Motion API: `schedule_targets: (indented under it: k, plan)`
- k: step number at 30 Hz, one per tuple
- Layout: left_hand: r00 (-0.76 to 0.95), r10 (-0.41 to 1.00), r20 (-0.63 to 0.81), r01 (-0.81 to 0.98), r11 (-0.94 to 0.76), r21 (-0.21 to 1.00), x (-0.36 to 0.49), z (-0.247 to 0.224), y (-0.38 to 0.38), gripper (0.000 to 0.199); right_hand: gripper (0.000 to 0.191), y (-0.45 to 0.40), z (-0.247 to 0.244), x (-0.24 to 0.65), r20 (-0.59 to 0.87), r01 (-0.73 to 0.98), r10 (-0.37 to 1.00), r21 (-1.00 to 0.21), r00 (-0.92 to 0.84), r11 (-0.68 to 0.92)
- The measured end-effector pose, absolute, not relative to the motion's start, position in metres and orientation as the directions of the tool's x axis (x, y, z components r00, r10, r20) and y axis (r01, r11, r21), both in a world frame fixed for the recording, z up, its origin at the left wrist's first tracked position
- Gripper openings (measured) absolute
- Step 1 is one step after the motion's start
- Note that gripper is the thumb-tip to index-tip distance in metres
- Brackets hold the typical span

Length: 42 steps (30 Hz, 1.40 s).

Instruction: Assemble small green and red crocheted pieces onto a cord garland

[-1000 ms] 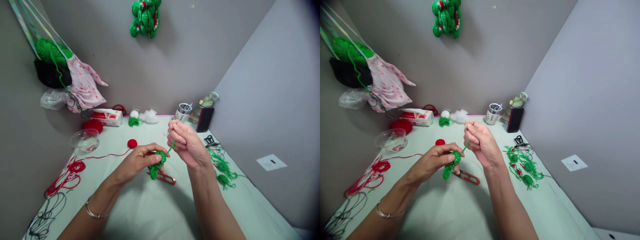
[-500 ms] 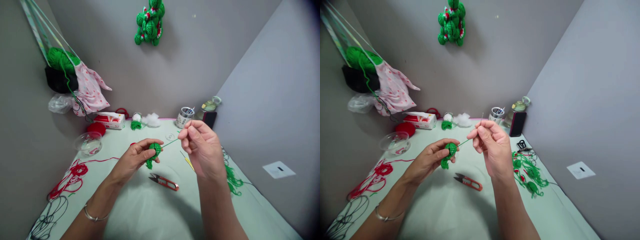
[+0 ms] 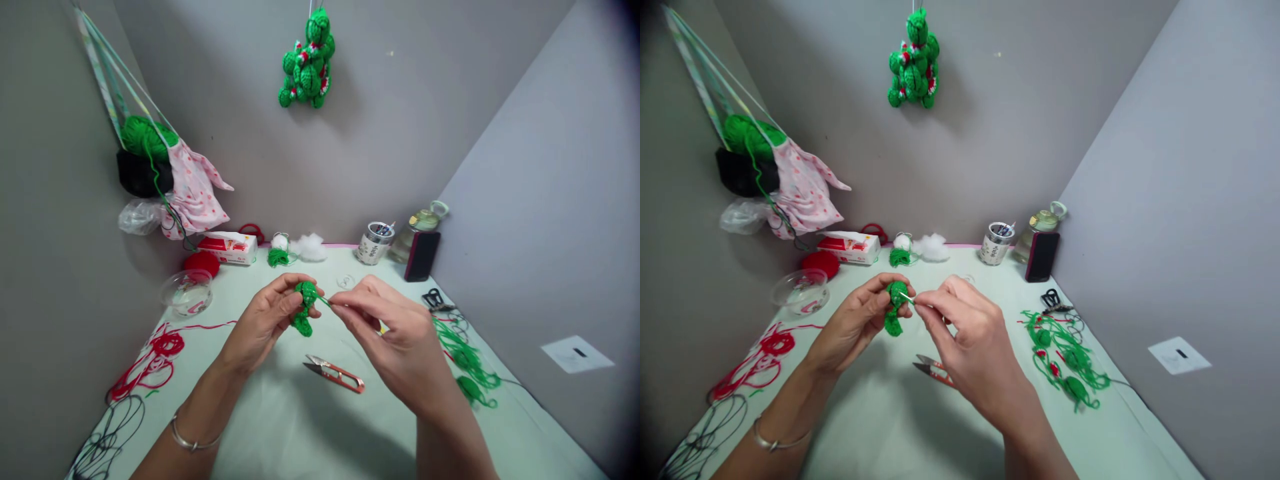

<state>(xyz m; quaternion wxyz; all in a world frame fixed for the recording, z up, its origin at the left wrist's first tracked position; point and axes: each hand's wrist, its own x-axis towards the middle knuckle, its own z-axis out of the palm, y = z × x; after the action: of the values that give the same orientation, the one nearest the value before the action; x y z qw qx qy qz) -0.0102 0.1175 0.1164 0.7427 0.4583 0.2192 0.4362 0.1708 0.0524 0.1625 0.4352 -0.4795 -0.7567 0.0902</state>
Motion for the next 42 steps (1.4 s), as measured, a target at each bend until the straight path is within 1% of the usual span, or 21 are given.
schedule_targets:
  k: [6, 14, 17, 22, 26, 32, 37, 42]
  plan:
    - [0.53, 0.843, 0.089, -0.439, 0.184, 0.879, -0.011, 0.117, 0.118, 0.024, 0.015, 0.051, 0.163, 0.171, 0.536, 0.699, 0.817, -0.502, -0.212, 0.51]
    - [0.515, 0.85, 0.109, -0.394, 0.122, 0.911, -0.013, 0.116, 0.117, 0.024, 0.017, 0.047, 0.165, 0.174, 0.49, 0.716, 0.84, -0.498, -0.233, 0.489]
    - [0.489, 0.862, 0.134, -0.363, 0.061, 0.93, -0.014, 0.116, 0.116, 0.024, 0.017, 0.047, 0.165, 0.173, 0.471, 0.7, 0.854, -0.533, -0.222, 0.476]
    - [0.442, 0.878, 0.186, -0.399, 0.007, 0.917, -0.011, 0.114, 0.111, 0.023, 0.016, 0.05, 0.164, 0.166, 0.449, 0.63, 0.877, -0.634, -0.173, 0.449]
    - [0.389, 0.898, 0.204, -0.424, -0.022, 0.906, -0.009, 0.118, 0.107, 0.026, 0.015, 0.052, 0.164, 0.166, 0.454, 0.599, 0.876, -0.66, -0.163, 0.453]
    - [0.4, 0.892, 0.209, -0.418, -0.025, 0.908, -0.015, 0.125, 0.105, 0.026, 0.014, 0.054, 0.17, 0.171, 0.412, 0.487, 0.882, -0.736, -0.228, 0.47]
    - [0.411, 0.883, 0.227, -0.473, -0.006, 0.881, -0.012, 0.122, 0.103, 0.024, 0.018, 0.057, 0.165, 0.165, 0.392, 0.402, 0.902, -0.808, -0.18, 0.431]
    - [0.413, 0.883, 0.222, -0.478, 0.003, 0.878, -0.009, 0.12, 0.102, 0.025, 0.02, 0.059, 0.164, 0.166, 0.383, 0.399, 0.906, -0.814, -0.179, 0.422]
